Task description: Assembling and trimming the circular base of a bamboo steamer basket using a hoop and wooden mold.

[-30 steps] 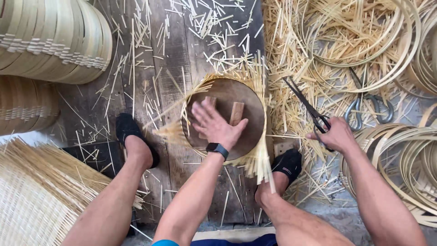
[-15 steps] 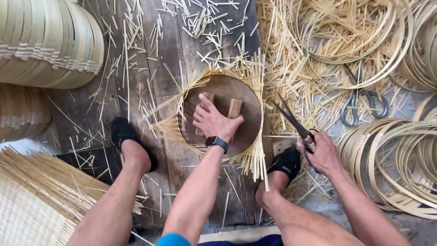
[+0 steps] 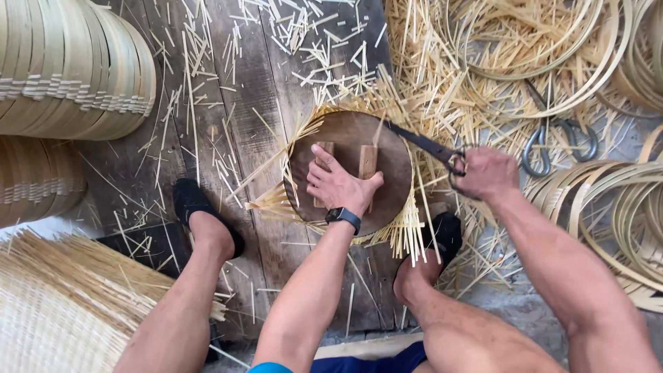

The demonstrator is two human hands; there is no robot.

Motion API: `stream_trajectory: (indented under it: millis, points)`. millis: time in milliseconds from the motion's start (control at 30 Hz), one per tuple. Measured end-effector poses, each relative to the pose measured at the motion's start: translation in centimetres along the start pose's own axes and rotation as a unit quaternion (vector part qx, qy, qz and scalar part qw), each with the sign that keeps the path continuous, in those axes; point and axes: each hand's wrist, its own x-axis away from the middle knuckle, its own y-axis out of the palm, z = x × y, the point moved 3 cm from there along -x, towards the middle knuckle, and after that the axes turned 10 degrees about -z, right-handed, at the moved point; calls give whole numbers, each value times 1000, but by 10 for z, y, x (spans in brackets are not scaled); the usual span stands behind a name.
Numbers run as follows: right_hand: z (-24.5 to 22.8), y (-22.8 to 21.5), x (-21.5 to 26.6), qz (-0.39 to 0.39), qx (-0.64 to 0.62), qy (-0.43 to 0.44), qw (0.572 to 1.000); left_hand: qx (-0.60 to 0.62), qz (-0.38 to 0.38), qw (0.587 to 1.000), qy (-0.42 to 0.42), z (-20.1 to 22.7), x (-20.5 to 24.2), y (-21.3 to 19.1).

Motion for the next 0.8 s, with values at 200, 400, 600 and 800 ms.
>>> stream_trajectory:
  millis: [200, 400, 600, 800]
  points:
    - [-57, -49, -14, 198, 107, -84, 971, -1, -21, 1000, -1, 4, -1, -3]
    - [-17, -42, -8, -5, 54, -36, 998, -25, -54, 985, 164, -17, 1, -15]
    - [-22, -11, -9, 231, 73, -60, 968, -46, -82, 981, 170, -7, 4, -15]
    - [-44, -39, -23, 76, 46, -52, 995, -55, -91, 974, 202, -9, 2, -21]
